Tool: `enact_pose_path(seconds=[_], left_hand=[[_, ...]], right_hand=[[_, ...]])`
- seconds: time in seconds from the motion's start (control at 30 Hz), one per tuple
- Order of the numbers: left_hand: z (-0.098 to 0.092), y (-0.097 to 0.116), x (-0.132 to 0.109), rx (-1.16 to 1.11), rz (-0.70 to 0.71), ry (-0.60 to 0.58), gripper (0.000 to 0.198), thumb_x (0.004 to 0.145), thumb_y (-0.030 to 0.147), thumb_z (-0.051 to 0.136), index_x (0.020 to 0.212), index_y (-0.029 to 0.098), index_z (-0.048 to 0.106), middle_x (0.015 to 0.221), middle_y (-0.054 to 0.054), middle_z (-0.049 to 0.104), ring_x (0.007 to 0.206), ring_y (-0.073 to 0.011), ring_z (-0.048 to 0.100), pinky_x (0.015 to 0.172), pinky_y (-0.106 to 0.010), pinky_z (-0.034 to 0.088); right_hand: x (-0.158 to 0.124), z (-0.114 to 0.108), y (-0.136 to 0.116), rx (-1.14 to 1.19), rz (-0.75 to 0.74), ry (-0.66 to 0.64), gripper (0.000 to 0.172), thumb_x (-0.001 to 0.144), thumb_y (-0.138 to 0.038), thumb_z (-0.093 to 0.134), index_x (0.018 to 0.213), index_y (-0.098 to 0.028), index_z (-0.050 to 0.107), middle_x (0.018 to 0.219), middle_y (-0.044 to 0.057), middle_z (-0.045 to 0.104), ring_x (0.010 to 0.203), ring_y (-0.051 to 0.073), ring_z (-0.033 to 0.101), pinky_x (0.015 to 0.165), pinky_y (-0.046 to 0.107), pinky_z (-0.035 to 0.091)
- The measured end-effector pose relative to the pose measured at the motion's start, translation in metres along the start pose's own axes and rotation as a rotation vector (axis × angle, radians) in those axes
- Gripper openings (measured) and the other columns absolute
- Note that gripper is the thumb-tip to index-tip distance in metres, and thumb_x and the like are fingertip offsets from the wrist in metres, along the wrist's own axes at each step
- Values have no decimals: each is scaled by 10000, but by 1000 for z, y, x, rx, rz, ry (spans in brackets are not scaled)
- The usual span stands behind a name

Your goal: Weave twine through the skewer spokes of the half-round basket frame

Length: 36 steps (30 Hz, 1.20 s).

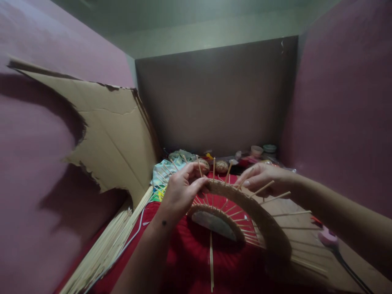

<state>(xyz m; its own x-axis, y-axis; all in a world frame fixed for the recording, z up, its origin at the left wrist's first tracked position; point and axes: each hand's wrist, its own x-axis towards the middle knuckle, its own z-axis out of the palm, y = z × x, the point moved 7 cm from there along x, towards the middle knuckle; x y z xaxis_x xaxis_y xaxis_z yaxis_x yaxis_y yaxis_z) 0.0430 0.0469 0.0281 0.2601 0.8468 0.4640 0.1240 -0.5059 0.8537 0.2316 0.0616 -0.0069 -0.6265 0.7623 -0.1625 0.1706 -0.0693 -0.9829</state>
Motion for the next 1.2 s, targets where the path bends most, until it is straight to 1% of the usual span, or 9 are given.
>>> enact_pose_path(seconds=[0.1,0.17,0.23,0.33,0.43,0.53,0.7,0.87,1.2], left_hand=[[-6,10,-5,120,95,138,378,768,183,574,1129,180,464,825,-28,601,547,-109,602,485,-241,519],[-13,27,-18,339,266,361,403,766,163,582,1150,202,470,920,-40,579,595,-102,597,533,-248,527],[-6,47,-35,570,496,492,365,764,116,581,1109,217,516,975,-40,570,712,-114,606,659,-265,536],[22,58,-44,691,677,346,406,780,66,546,1154,215,489,1041,-46,599,864,-132,611,781,-264,522],[41,56,-38,679,641,206,474,817,77,495,1265,183,383,1094,-74,621,909,-135,621,797,-249,523],[47,52,-28,717,561,179,513,835,118,479,1322,165,324,1051,-83,651,868,-144,640,748,-250,534],[50,42,-15,714,411,100,458,832,130,471,1286,147,405,910,-59,689,738,-139,645,671,-254,526],[47,46,-13,693,361,118,459,800,113,498,1253,174,456,798,-11,681,665,-121,629,632,-238,506],[45,43,-12,630,310,122,434,805,129,490,1233,197,471,778,-8,664,618,-116,614,576,-231,494]], right_hand=[[-1,3,-1,-36,7,28,269,672,-315,695,860,-123,699,409,-81,354,337,17,211,341,186,122],[-2,3,-1,-30,3,66,256,664,-310,704,837,-121,701,410,-78,360,342,17,219,345,184,124],[-3,2,-1,-18,-11,98,247,659,-309,711,820,-121,702,420,-71,377,358,18,236,356,180,149],[-5,2,-1,-24,-27,119,255,664,-318,712,838,-131,704,463,-56,427,390,21,271,378,180,183],[-7,3,-2,-47,-35,126,265,667,-325,711,857,-139,701,500,-45,465,408,27,300,387,186,191],[-9,4,-3,-68,-55,127,252,670,-318,709,852,-145,698,522,-41,482,429,37,337,405,193,222],[-11,1,0,-119,-85,147,225,671,-325,702,803,-143,696,539,-39,484,441,40,337,409,199,231],[-17,-8,-4,-118,-127,175,192,664,-300,708,759,-135,680,468,-64,422,415,34,305,390,189,200],[-49,-22,-38,-127,-341,324,196,665,-308,712,652,-134,623,479,-40,476,436,43,367,412,193,254]])
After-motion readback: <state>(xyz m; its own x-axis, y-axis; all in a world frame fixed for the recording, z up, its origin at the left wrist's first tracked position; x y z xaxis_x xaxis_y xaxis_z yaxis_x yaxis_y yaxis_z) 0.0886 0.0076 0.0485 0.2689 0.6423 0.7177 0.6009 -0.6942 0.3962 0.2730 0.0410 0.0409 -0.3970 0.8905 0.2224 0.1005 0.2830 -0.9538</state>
